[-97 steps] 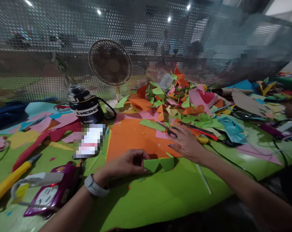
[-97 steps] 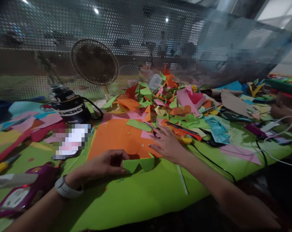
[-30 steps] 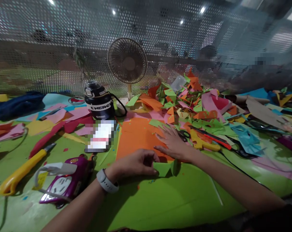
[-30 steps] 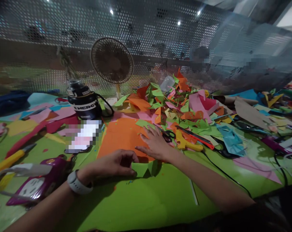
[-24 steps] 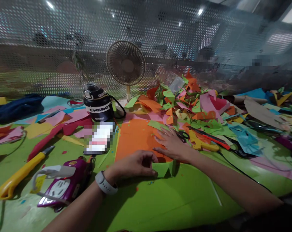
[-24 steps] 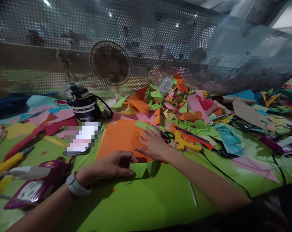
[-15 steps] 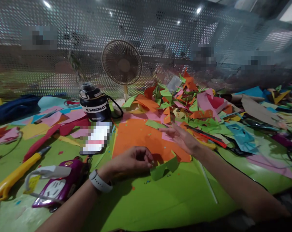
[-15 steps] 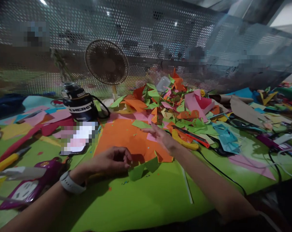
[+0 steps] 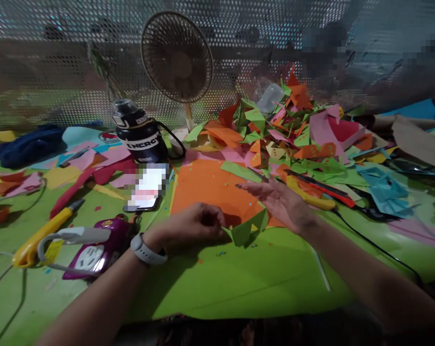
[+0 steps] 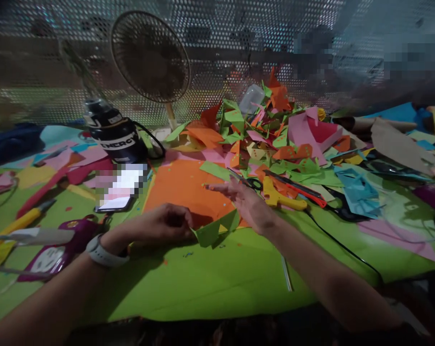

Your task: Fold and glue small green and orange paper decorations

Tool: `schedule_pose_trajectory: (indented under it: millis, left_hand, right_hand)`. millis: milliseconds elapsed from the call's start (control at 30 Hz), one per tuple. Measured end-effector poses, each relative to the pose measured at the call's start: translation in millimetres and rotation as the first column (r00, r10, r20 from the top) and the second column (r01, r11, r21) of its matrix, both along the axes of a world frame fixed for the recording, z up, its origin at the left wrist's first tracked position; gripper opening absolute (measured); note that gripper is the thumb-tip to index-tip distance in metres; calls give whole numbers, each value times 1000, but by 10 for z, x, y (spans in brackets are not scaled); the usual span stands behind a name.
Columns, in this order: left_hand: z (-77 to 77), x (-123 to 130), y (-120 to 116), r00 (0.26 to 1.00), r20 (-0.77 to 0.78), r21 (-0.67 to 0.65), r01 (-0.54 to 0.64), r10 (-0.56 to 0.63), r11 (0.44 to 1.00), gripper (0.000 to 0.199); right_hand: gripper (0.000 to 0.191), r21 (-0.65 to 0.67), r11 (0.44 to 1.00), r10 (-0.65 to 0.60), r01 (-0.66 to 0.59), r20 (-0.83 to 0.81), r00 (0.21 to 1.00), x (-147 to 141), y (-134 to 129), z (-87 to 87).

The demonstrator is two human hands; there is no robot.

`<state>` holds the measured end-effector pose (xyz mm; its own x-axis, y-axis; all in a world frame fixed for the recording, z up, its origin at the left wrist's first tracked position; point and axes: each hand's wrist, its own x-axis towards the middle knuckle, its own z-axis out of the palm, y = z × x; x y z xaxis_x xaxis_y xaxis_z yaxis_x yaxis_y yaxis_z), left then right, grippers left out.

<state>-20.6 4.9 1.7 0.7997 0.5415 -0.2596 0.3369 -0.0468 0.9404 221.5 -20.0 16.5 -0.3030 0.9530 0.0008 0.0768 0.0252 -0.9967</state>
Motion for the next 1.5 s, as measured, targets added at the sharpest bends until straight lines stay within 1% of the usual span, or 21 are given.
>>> schedule_pose_trajectory:
  millis: [100,167,300,367,433,500,533,567,600,633,667,733,800,933,1000,1067,1133,1200,1267,1367,1500]
  left_hand:
    - [6,0,24,996,46,-40,-75,77,996,14]
    - [4,-3,46,992,73,-51,-98,102,994,15]
    - [-1,-13,78,971,132,-107,-188,201,976,21]
    - [4,-7,74,951,160,-162,-240,265,957,26]
    - [10,20,52,925,191,-223,-286,329,932,31]
    - [8,74,9,865,223,-297,-379,449,876,38]
    - [3,109,-19,808,234,-342,-452,540,824,42]
    - [-4,148,-51,725,235,-408,-531,647,743,41]
    - [-12,187,-85,632,224,-482,-590,742,648,34]
    - [-20,225,-120,592,193,-545,-598,782,588,32]
    - [-29,259,-153,608,167,-600,-562,776,570,32]
    - [-46,313,-213,665,151,-649,-491,732,580,30]
    - [-62,346,-256,686,149,-667,-462,712,584,28]
    - [-77,373,-292,649,136,-662,-502,748,556,27]
    - [-67,380,-299,625,146,-656,-519,767,548,28]
    - [-49,390,-306,583,151,-659,-542,798,521,29]
    - [-31,402,-315,544,143,-660,-571,827,489,31]
    - [-21,417,-324,519,140,-654,-591,843,472,35]
    - [-19,430,-333,507,149,-646,-600,849,472,37]
    - [-19,438,-346,503,166,-629,-609,849,483,37]
    - [-23,433,-356,521,182,-611,-605,834,511,35]
  right_hand:
    - [51,-16,999,42,-43,-33,999,-13,-38,-46]
    - [43,-7,997,73,-73,17,997,-19,-60,-48]
    - [60,64,990,108,-124,218,970,-25,-93,-29]
    - [63,55,990,113,-128,224,968,-24,-89,-46]
    - [64,29,993,108,-115,182,977,-11,-67,-80]
    - [65,22,996,86,-90,140,986,13,-32,-111]
    - [66,29,997,73,-77,125,989,27,-15,-117]
    - [67,39,997,59,-64,114,992,40,1,-117]
    - [67,50,998,44,-49,102,994,52,13,-111]
    - [67,59,998,33,-38,93,995,61,22,-101]
    - [66,67,997,24,-30,89,996,65,27,-89]
    - [65,78,997,16,-23,94,995,64,29,-70]
    - [63,88,995,25,-36,119,993,54,27,-69]
    - [63,127,991,23,-49,199,980,43,11,-93]
    - [61,226,974,-31,-30,262,965,41,-18,-86]
    - [57,388,921,-117,-29,348,930,27,-67,-62]
    - [57,546,833,-189,-89,433,882,-4,-130,-38]
    - [60,635,750,-225,-185,507,832,-54,-191,-35]
    - [61,667,697,-245,-262,565,788,-109,-234,-58]
    - [60,678,665,-266,-313,606,749,-173,-252,-118]
    - [59,669,666,-269,-330,628,730,-193,-227,-166]
